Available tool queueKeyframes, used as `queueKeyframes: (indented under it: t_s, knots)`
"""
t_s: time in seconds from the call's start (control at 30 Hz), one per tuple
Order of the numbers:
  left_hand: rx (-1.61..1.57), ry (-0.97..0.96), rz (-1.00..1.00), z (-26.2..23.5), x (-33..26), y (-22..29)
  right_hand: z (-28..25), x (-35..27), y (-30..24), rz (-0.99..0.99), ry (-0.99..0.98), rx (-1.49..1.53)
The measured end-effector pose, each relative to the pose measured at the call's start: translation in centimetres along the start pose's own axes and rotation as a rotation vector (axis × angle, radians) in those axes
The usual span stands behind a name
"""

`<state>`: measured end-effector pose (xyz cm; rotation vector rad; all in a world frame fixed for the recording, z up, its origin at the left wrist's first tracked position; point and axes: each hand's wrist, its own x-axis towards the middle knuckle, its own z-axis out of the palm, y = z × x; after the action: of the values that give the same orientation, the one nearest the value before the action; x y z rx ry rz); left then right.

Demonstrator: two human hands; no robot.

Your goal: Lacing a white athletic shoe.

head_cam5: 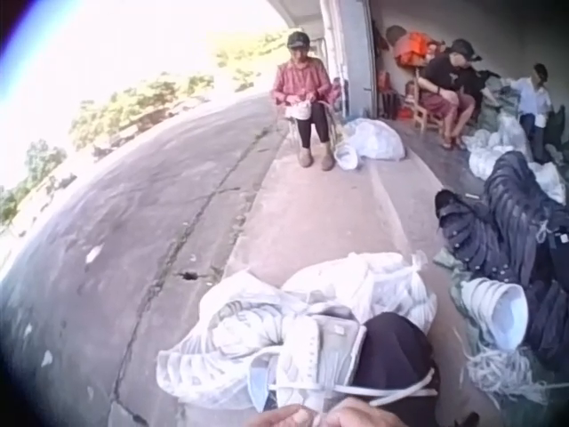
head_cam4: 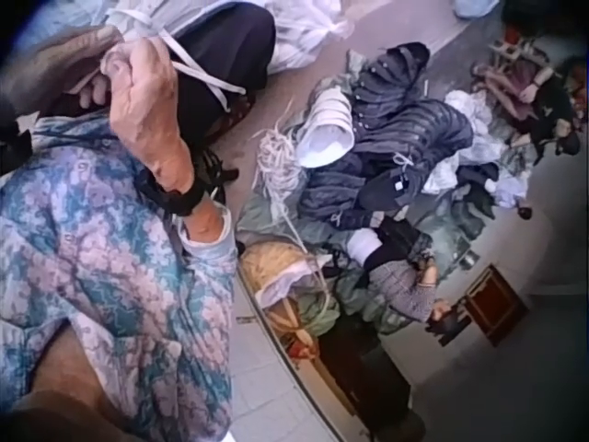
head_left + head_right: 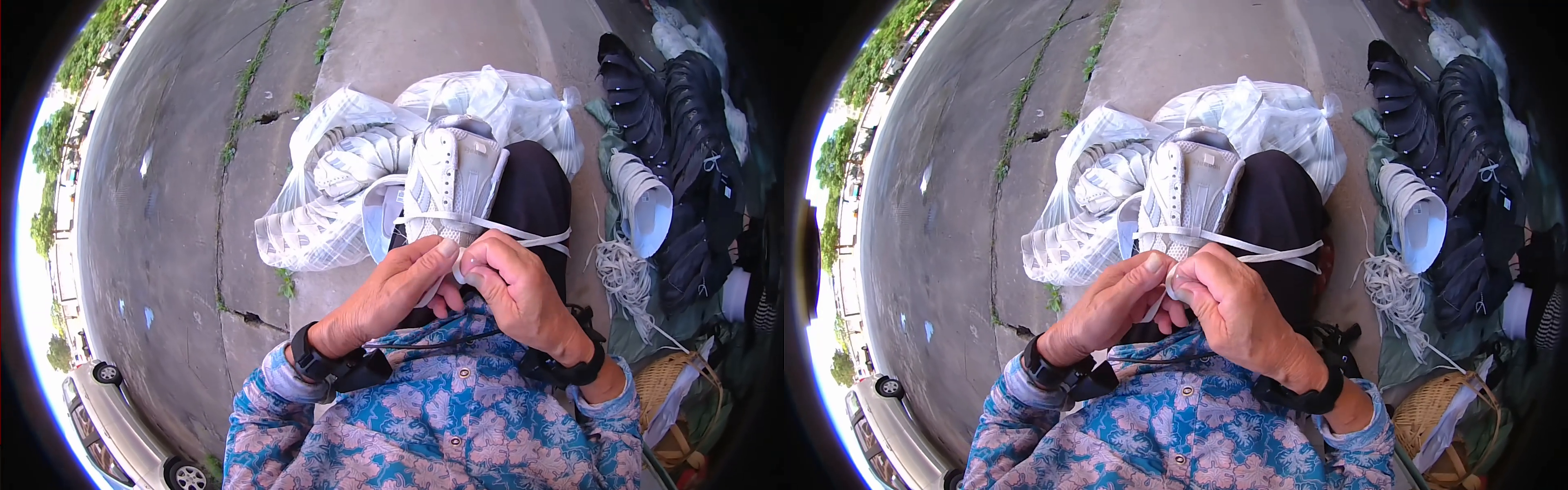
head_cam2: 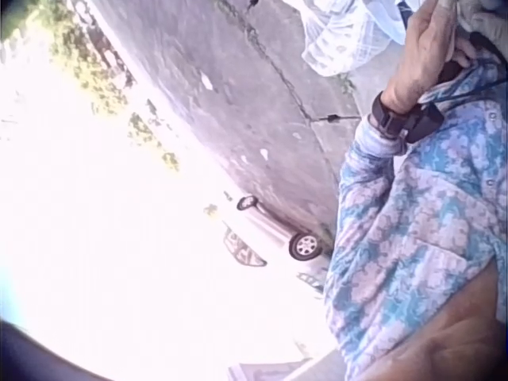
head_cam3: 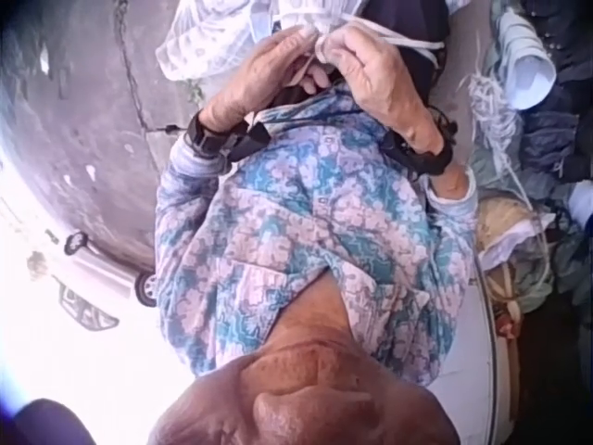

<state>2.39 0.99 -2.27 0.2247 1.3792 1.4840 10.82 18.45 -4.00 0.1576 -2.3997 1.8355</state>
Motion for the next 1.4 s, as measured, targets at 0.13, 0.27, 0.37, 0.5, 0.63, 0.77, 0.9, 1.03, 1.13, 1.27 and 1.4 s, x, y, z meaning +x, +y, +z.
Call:
queueKeyframes:
  t_s: [0.13,0.27,0.37,0.5,0.63,0.77,0.9,1.03,1.13,1.27,1.4]
  knots:
    - [-0.117,0.028,-0.01,-0.4,0.8,-0.8,0.4,-0.3,-0.4,-0.018,-0.013,-0.104]
    - [-0.132,0.09,0.122,-0.7,1.0,-1.8,0.7,-0.3,0.0,-0.033,0.041,-0.089]
    - [-0.148,0.126,0.174,-0.1,0.8,-1.8,0.4,-0.2,0.2,0.009,0.097,-0.049]
    - [-0.05,0.216,0.255,0.9,-0.1,-0.5,-0.1,-0.3,0.3,0.079,0.167,-0.039]
    - [0.032,0.14,0.322,1.1,-0.4,-0.7,-0.1,-0.1,0.5,0.246,0.207,0.224]
    - [0.092,0.075,0.317,0.9,-0.2,-1.6,-0.1,0.1,0.8,0.435,0.193,0.692]
    - [0.112,0.094,0.349,1.1,0.1,-2.1,-0.3,0.2,0.8,0.451,0.196,0.924]
    - [0.121,0.104,0.292,1.0,0.2,-2.1,-0.4,0.2,0.9,0.417,0.185,0.943]
    - [0.159,0.117,0.287,0.9,0.4,-2.5,-0.4,0.1,1.0,0.389,0.151,0.961]
    - [0.534,0.285,0.547,1.2,0.4,-1.3,-0.4,0.1,0.3,0.391,0.136,0.768]
    - [0.446,0.322,0.58,1.3,0.6,-0.2,0.1,0.1,-0.8,0.298,0.133,0.315]
